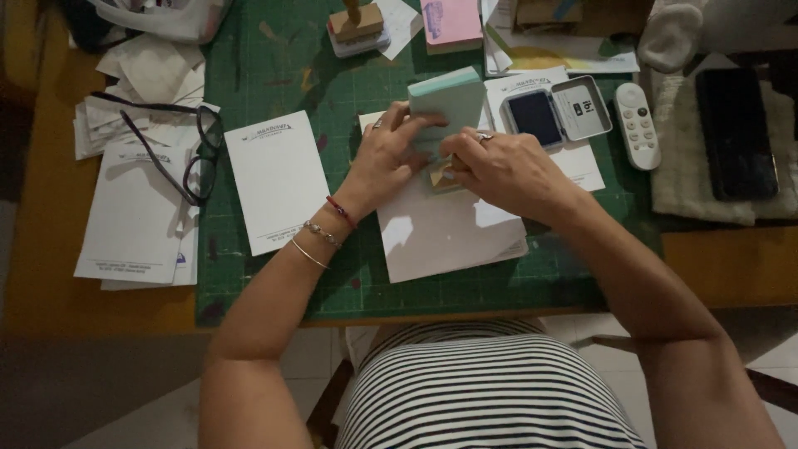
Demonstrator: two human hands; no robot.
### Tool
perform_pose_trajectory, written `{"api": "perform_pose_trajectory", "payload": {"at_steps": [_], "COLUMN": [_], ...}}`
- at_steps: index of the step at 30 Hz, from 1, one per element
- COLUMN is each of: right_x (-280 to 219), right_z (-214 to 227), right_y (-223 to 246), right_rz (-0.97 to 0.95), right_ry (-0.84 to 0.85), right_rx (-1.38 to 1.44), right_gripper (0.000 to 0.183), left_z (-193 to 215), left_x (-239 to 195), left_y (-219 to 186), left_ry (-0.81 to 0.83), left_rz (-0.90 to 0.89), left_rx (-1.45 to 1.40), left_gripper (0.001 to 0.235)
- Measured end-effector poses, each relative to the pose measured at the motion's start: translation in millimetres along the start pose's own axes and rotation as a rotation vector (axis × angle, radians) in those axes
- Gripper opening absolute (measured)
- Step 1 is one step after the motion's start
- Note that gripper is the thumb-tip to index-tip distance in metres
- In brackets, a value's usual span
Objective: Manually stamping a stack of small cards using a hand stamp and an ink pad on a workstation.
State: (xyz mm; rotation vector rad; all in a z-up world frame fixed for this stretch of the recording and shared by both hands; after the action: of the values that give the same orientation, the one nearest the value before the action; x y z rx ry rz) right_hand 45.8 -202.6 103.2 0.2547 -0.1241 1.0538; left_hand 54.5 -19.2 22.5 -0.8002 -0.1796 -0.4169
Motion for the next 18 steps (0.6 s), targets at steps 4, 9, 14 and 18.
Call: {"api": "perform_pose_trajectory", "payload": {"at_steps": [4, 9, 14, 18], "right_x": [-7, -10, -9, -14], "right_z": [-18, -33, -26, -25], "right_y": [-11, -19, -14, -11], "right_rz": [-0.002, 0.025, 0.054, 0.043], "right_ry": [-0.055, -0.12, -0.147, -0.163], "right_rx": [0.016, 0.113, 0.119, 0.166], "right_gripper": [0.036, 0.026, 0.024, 0.025], "left_z": [6, 4, 8, 5], "left_x": [1, 1, 0, -5], "left_y": [-8, -6, -15, -18], "left_ry": [-0.011, -0.031, -0.056, -0.093], "left_rz": [0.016, -0.022, -0.064, -0.102], "left_rx": [0.007, 0.009, 0.047, -0.02], "left_gripper": [0.052, 0.049, 0.047, 0.04]}}
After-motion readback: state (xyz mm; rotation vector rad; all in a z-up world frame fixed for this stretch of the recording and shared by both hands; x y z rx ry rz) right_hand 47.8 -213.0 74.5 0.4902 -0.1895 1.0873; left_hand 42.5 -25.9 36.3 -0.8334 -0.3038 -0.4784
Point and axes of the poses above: each hand's wrist, its own x-axis towards the middle knuckle, its own z-axis out of the back of the hand, y = z × x, the point moved 6 cm from there along x, towards the middle knuckle
